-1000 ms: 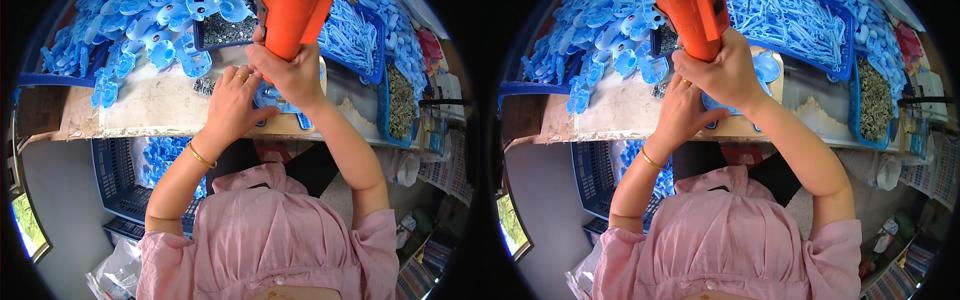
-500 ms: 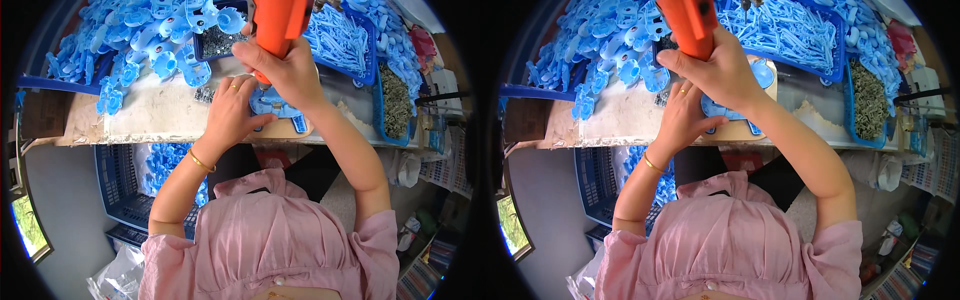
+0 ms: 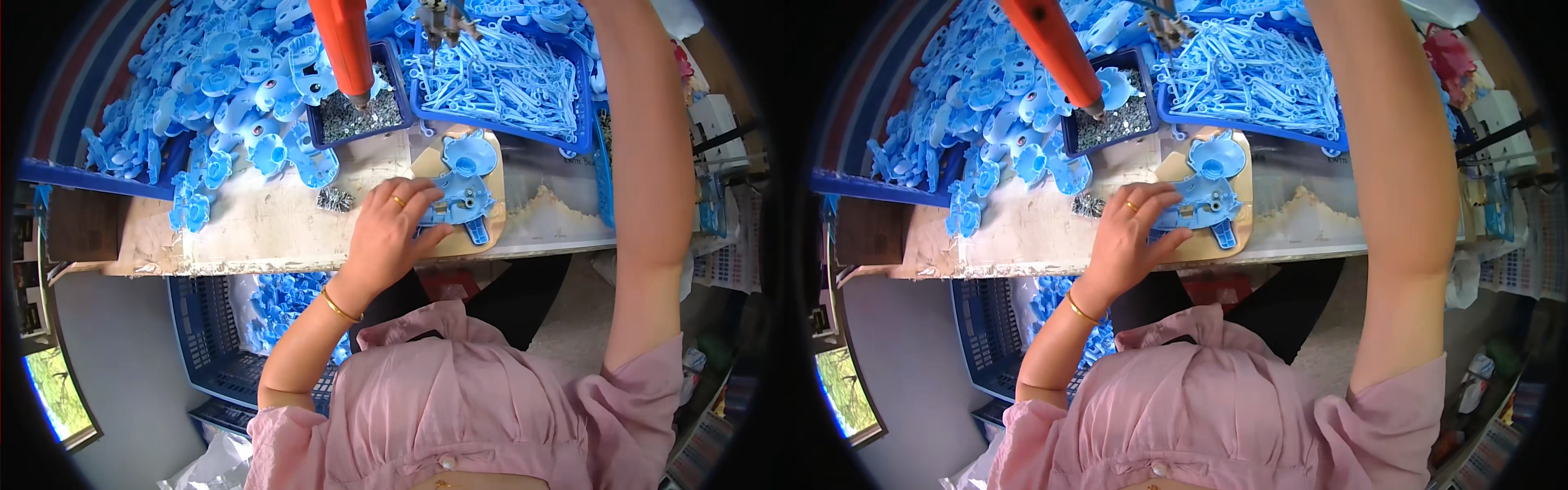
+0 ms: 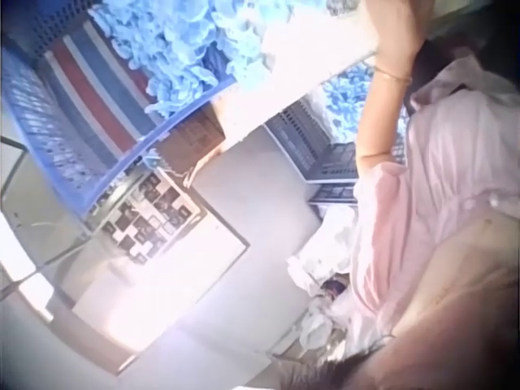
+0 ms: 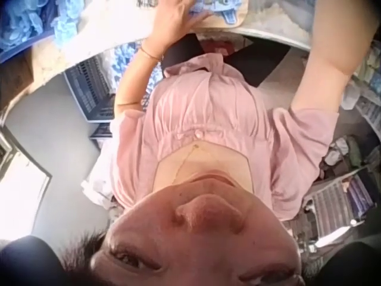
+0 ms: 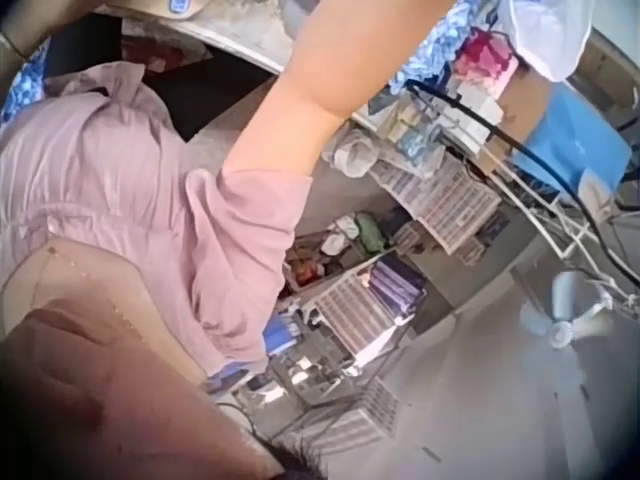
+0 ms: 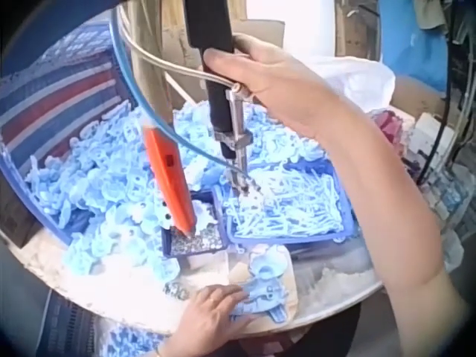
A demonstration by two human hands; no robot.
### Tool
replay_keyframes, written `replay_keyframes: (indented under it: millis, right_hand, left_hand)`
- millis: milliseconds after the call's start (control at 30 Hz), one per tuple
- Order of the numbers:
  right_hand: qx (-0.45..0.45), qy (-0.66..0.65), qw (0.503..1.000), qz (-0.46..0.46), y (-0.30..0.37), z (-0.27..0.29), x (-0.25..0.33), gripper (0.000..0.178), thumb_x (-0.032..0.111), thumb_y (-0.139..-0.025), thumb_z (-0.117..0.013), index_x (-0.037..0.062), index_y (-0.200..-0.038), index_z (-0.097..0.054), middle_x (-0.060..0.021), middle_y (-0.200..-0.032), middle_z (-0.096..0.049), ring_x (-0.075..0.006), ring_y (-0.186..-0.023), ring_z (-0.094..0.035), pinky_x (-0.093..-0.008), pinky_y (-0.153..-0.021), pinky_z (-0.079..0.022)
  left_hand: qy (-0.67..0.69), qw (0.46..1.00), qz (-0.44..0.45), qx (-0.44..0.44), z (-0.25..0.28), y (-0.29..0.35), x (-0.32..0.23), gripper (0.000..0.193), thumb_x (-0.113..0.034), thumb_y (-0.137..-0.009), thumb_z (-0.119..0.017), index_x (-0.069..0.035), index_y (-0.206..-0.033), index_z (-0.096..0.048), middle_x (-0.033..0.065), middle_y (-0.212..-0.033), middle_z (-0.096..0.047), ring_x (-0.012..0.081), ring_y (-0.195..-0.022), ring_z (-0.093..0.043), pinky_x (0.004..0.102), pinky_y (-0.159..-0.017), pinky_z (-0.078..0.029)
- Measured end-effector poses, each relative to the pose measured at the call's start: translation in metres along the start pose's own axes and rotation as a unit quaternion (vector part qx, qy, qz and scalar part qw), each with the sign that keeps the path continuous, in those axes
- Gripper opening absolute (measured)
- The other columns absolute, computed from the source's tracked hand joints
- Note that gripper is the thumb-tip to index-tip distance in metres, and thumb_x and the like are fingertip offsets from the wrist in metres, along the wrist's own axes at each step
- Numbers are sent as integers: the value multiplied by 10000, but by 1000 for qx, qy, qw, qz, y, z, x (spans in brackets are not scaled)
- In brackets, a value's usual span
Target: Assembling small blue plastic toy components using a handheld pneumatic tool and a stationary assembly machine.
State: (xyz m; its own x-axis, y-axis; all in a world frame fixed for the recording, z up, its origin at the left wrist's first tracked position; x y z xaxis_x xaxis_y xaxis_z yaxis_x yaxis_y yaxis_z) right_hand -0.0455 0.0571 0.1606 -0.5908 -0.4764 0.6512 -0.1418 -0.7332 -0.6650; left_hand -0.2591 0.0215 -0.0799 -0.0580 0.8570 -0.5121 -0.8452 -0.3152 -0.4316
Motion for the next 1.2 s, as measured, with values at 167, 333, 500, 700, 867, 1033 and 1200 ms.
replay_keyframes:
  millis: [167, 333, 500, 700, 867, 1033, 1200]
  right_hand:
    - [19, 11, 997, 77, 22, 23, -4, 324, 307, -959, -684, 62, -1165, -639, 27, -905, -627, -25, -725, -529, -202, -645, -419]
    - [-11, -430, 902, -30, 68, -29, 18, 449, 156, -852, -729, -13, -1240, -579, -66, -886, -657, -134, -754, -642, -250, -685, -509]
    - [-62, -222, 958, -171, 108, -12, 28, 556, 76, -834, -736, -65, -1317, -499, -50, -761, -650, -95, -586, -604, -208, -485, -401]
    - [-121, -223, 954, -161, 123, -24, 18, 467, 65, -839, -736, -58, -1241, -533, -28, -721, -631, -82, -569, -585, -202, -495, -409]
    - [-74, -179, 979, -61, 143, -17, -14, 393, -3, -832, -721, -41, -1180, -543, -17, -721, -629, -77, -562, -584, -214, -496, -434]
    - [-170, -239, 948, -126, 142, -25, 10, 353, -71, -831, -693, 0, -1142, -542, -10, -731, -628, -62, -559, -587, -223, -484, -455]
    - [-82, -173, 981, -11, 79, 16, 29, 453, 331, -903, -786, 19, -1129, -547, -8, -786, -609, -63, -666, -607, -219, -577, -506]
  left_hand:
    - [-24, 999, -46, 8, -15, -6, -14, 386, -246, -787, -792, -86, -1115, -667, 54, -1180, -655, 274, -1112, -585, 423, -994, -450]
    - [-85, 994, -69, 8, -17, -3, -13, 345, -238, -804, -770, -91, -1100, -670, 40, -1164, -659, 260, -1109, -586, 423, -1025, -439]
    - [-75, 993, -80, 32, -29, -11, -20, 232, -205, -829, -736, -90, -1018, -666, 23, -1094, -667, 228, -1029, -604, 399, -1001, -456]
    - [-73, 994, -78, 17, -28, -8, -19, 193, -196, -826, -732, -85, -967, -662, 22, -1039, -668, 221, -1009, -609, 382, -984, -466]
    - [-87, 992, -85, 14, -30, -11, -22, 191, -192, -817, -737, -77, -946, -657, 41, -991, -654, 242, -1019, -608, 388, -975, -468]
    - [-109, 990, -78, 47, -38, -8, -22, 184, -183, -815, -733, -76, -945, -658, 55, -995, -655, 257, -1038, -602, 398, -965, -472]
    - [-94, 991, -91, 23, -35, -10, -28, 164, -142, -813, -730, -70, -937, -650, 55, -1095, -679, 269, -1022, -609, 403, -966, -473]
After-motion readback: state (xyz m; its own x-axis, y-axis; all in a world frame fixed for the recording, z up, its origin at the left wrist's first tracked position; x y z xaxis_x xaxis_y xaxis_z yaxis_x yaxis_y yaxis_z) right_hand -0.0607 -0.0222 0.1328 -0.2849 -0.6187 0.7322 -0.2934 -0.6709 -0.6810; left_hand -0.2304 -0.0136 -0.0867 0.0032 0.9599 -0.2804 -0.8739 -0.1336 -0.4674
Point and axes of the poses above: each hand's wrist, its own y-axis away from the middle knuckle, its own z-axis out of the back of the hand, x = y × z, the point moved 5 cm from there along -y, towards the middle knuckle
